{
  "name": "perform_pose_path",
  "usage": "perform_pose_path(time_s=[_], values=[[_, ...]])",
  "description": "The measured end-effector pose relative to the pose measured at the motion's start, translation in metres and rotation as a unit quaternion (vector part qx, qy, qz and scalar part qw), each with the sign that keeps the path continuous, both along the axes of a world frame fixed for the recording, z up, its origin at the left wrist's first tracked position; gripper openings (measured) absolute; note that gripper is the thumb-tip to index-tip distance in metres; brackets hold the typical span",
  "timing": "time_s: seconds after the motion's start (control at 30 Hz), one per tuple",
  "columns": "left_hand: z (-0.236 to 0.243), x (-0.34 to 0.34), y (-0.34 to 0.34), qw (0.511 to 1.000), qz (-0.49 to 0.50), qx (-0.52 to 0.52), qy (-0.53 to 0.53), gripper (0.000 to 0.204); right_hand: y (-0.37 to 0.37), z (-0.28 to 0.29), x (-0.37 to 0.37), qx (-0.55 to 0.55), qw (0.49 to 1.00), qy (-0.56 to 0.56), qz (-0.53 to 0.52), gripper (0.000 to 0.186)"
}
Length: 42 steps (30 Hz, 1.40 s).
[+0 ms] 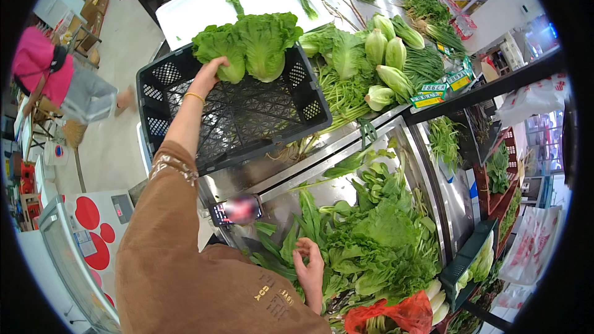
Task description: The person picks up lettuce from a pile, trims the stem end with a knife, peels away outer leaves, and places the trimmed lettuce into a black crate.
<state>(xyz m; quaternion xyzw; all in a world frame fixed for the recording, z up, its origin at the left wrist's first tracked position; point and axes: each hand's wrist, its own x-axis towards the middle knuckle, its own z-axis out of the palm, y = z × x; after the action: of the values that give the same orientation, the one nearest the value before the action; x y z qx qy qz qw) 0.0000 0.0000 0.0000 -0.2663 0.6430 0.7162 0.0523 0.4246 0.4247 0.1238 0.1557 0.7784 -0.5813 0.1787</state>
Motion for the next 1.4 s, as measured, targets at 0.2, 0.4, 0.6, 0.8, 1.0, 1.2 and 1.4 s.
perform_pose_path(time_s=[0.2, 0.4, 0.6, 0.8, 1.0, 1.2, 1.4], values=[[0.054, 0.018, 0.027, 0.997, 0.045, -0.055, 0.022, 0.031, 0.003, -0.009, -0.006, 0.013, 1.000, 0.009, 0.011, 0.033], [0.053, 0.009, 0.027, 0.992, 0.033, -0.100, -0.075, 0.028, 0.004, -0.013, -0.004, 0.034, 0.999, 0.020, 0.013, 0.033], [0.045, 0.010, 0.013, 0.941, 0.147, -0.303, 0.020, 0.060, 0.007, -0.018, -0.011, 0.041, 0.998, 0.034, 0.022, 0.034], [0.142, 0.030, 0.194, 0.695, 0.187, -0.535, 0.442, 0.052, 0.012, -0.027, -0.014, 0.037, 0.999, 0.022, -0.018, 0.034], [0.015, -0.022, 0.418, 0.790, -0.228, -0.436, 0.366, 0.073, 0.039, -0.008, -0.003, 0.073, 0.997, 0.019, -0.020, 0.034], [-0.042, -0.070, 0.471, 0.807, -0.277, -0.415, 0.315, 0.060, 0.073, 0.022, 0.094, 0.057, 0.979, -0.034, -0.190, 0.030], [0.058, -0.072, 0.389, 0.664, -0.363, -0.554, 0.346, 0.078, 0.124, -0.043, 0.248, 0.257, 0.879, -0.153, -0.371, 0.034]])
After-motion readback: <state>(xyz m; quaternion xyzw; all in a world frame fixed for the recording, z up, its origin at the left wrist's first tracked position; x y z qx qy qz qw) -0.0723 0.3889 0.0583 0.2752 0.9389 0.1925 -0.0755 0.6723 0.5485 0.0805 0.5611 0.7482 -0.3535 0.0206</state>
